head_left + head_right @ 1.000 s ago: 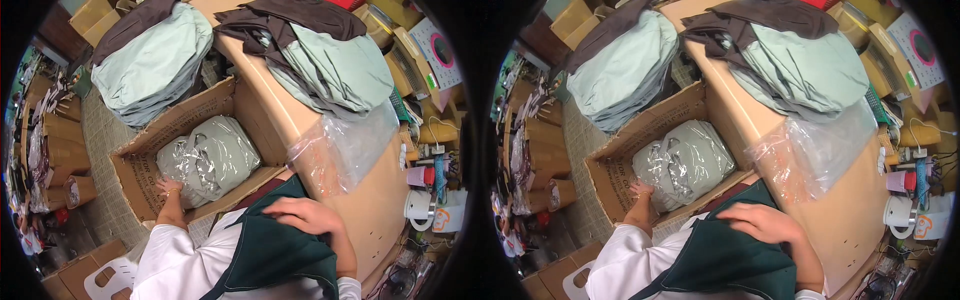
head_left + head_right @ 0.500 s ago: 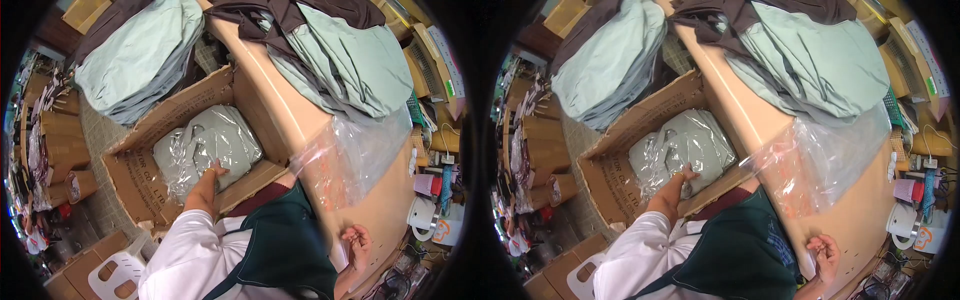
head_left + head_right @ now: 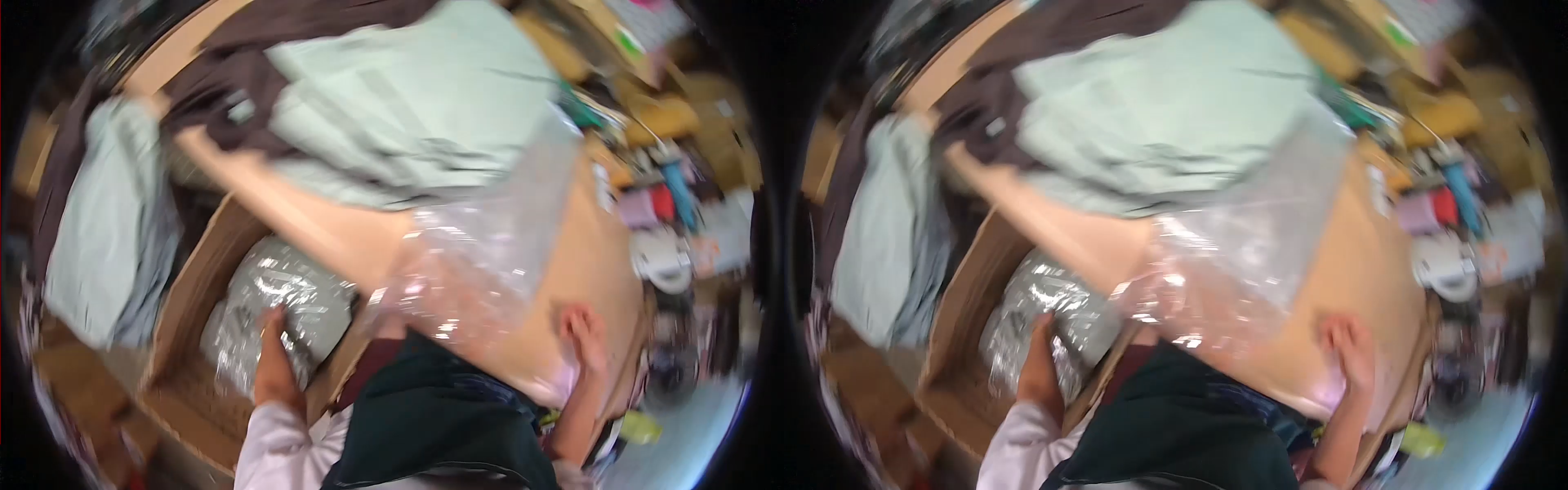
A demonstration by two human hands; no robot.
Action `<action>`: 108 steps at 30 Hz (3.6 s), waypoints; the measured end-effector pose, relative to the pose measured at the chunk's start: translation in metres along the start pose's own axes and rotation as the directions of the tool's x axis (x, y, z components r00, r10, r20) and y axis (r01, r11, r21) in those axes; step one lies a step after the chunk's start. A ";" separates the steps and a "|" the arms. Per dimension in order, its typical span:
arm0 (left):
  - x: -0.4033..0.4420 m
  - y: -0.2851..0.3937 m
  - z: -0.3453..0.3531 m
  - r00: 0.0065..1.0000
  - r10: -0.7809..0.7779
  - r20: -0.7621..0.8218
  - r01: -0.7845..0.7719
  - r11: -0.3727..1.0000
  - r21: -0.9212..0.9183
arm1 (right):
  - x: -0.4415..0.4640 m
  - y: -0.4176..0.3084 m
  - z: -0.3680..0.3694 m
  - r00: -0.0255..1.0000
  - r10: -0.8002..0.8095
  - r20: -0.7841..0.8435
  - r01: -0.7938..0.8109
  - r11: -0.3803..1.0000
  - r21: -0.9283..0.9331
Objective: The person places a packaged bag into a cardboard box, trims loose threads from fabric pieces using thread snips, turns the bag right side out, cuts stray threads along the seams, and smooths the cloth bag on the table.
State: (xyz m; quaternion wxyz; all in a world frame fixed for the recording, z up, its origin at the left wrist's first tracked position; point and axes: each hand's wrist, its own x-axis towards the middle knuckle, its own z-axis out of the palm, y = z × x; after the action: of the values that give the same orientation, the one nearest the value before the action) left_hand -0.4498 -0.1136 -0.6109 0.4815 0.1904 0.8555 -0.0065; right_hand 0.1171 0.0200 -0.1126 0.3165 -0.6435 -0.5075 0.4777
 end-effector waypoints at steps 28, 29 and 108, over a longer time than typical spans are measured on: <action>-0.419 0.469 -0.251 0.175 0.972 -0.154 -0.984 0.180 0.014 | 0.262 0.015 -0.174 0.958 -0.024 -0.285 -0.243 0.459 -0.855; -0.423 0.470 -0.257 0.238 0.942 -0.237 -0.965 0.202 -0.168 | 0.259 0.018 -0.174 0.958 -0.031 -0.284 -0.238 0.465 -0.853; -0.565 0.369 0.044 0.017 0.922 0.387 -0.606 0.318 -0.729 | -0.071 0.015 -0.038 0.845 -0.456 -0.279 0.437 0.890 -0.131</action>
State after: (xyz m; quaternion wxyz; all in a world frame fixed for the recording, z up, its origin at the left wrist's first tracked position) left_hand -0.0286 0.0397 -0.1041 0.7375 0.5139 0.2785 0.3383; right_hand 0.1556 -0.0495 -0.0917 0.4724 -0.5825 -0.6035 0.2707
